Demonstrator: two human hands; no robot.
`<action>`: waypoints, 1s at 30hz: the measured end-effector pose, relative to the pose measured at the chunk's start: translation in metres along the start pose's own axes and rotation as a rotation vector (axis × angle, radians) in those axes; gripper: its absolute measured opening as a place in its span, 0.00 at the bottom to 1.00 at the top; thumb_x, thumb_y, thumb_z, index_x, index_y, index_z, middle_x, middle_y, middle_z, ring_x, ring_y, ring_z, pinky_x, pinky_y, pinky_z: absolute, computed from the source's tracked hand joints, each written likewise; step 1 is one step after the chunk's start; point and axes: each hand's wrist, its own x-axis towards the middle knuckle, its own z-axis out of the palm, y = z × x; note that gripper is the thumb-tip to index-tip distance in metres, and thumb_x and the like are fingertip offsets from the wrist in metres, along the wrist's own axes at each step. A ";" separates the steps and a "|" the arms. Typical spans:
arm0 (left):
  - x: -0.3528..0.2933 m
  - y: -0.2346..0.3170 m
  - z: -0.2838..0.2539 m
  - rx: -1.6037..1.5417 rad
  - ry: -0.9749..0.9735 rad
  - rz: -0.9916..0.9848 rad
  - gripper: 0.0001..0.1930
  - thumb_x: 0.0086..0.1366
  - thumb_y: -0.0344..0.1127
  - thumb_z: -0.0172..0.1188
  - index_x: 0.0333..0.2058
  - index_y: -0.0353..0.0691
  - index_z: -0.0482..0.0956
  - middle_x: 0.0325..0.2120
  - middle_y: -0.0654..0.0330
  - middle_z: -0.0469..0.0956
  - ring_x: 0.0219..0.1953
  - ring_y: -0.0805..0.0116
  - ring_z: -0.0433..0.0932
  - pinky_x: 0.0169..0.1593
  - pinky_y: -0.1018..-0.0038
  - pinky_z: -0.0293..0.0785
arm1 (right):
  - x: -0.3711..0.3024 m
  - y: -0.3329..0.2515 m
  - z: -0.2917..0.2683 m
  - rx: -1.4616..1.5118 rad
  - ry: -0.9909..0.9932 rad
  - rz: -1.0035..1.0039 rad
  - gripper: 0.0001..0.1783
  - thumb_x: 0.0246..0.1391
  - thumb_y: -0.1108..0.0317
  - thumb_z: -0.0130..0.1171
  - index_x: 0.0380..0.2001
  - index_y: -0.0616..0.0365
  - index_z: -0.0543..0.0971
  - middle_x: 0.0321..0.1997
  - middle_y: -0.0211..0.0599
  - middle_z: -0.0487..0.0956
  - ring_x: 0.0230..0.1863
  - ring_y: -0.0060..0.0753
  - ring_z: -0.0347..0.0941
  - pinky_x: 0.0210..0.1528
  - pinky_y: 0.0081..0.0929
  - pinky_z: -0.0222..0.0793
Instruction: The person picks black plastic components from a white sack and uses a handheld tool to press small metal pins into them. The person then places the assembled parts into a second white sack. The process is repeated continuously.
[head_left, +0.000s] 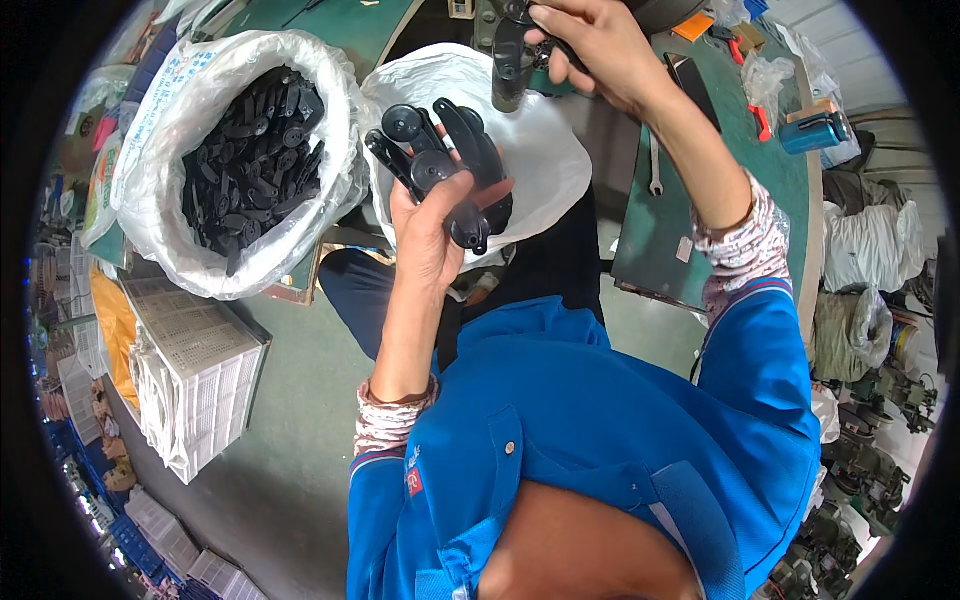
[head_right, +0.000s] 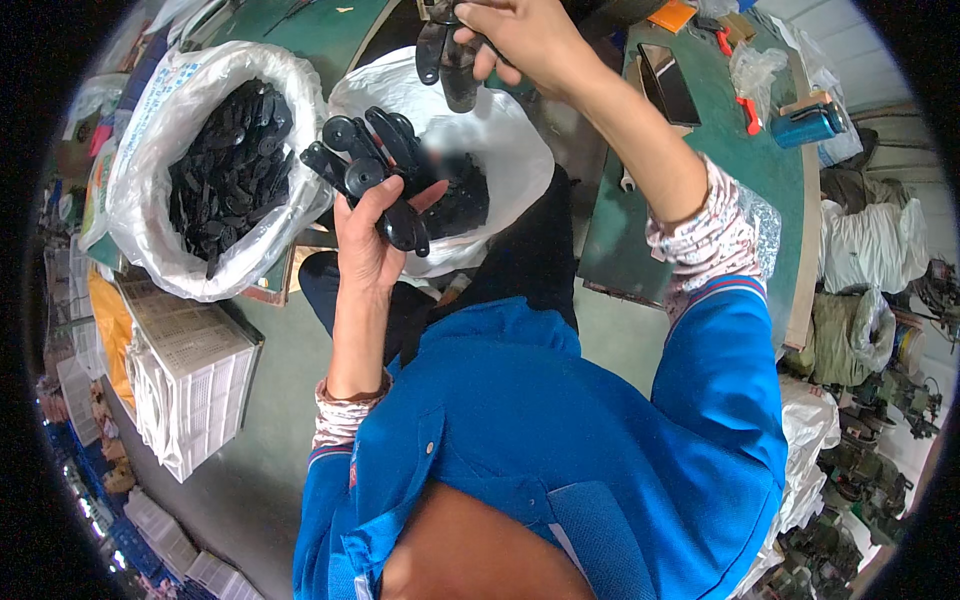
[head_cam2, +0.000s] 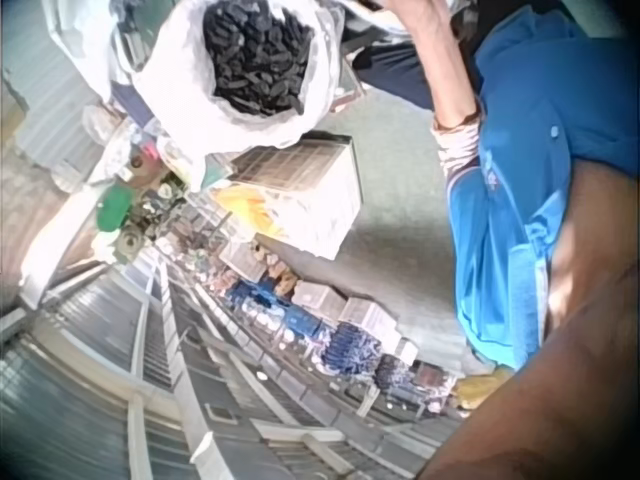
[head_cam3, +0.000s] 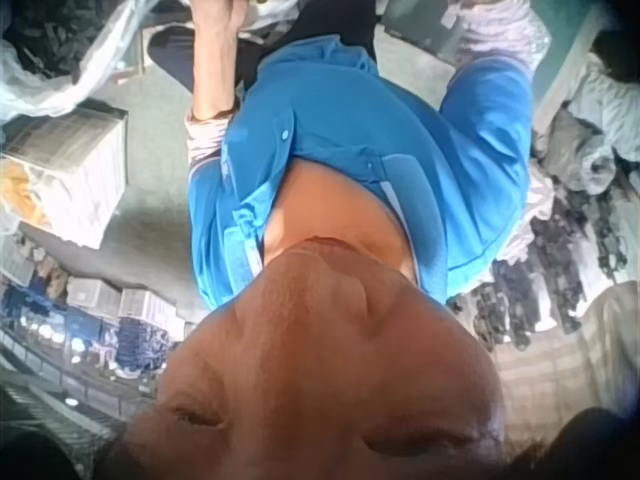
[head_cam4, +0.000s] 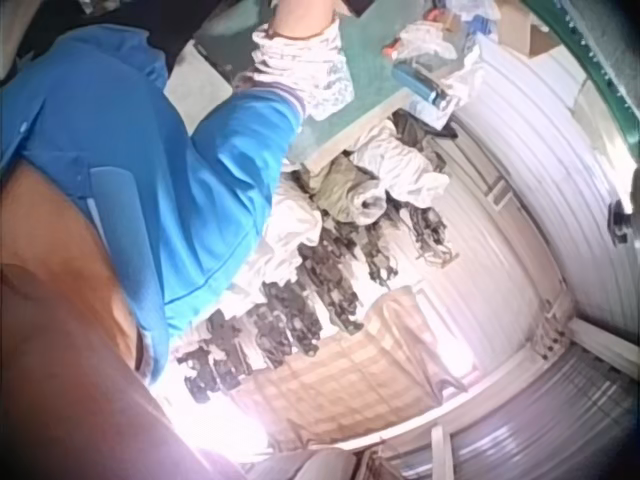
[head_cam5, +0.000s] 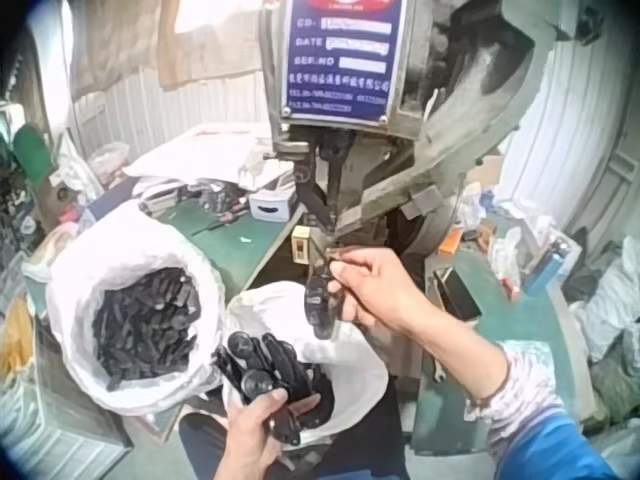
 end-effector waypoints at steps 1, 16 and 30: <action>0.001 -0.001 0.000 -0.006 0.001 0.007 0.24 0.56 0.22 0.55 0.53 0.34 0.65 0.42 0.52 0.74 0.47 0.55 0.77 0.46 0.55 0.80 | -0.017 0.036 -0.001 -0.093 0.006 -0.158 0.19 0.60 0.62 0.55 0.51 0.60 0.73 0.35 0.34 0.79 0.28 0.19 0.75 0.28 0.17 0.67; 0.006 -0.003 -0.011 -0.139 -0.190 -0.233 0.21 0.58 0.26 0.52 0.50 0.24 0.66 0.40 0.41 0.74 0.41 0.50 0.79 0.30 0.67 0.84 | -0.064 0.082 0.005 0.200 -0.168 -0.251 0.17 0.66 0.63 0.44 0.51 0.61 0.73 0.45 0.38 0.78 0.35 0.24 0.75 0.37 0.21 0.71; 0.000 0.000 -0.015 -0.340 -0.417 -0.475 0.33 0.54 0.30 0.53 0.58 0.24 0.55 0.41 0.32 0.70 0.28 0.48 0.80 0.12 0.74 0.74 | -0.048 0.073 0.004 0.079 -0.569 -0.310 0.15 0.65 0.61 0.46 0.46 0.59 0.74 0.37 0.29 0.76 0.25 0.14 0.64 0.28 0.14 0.62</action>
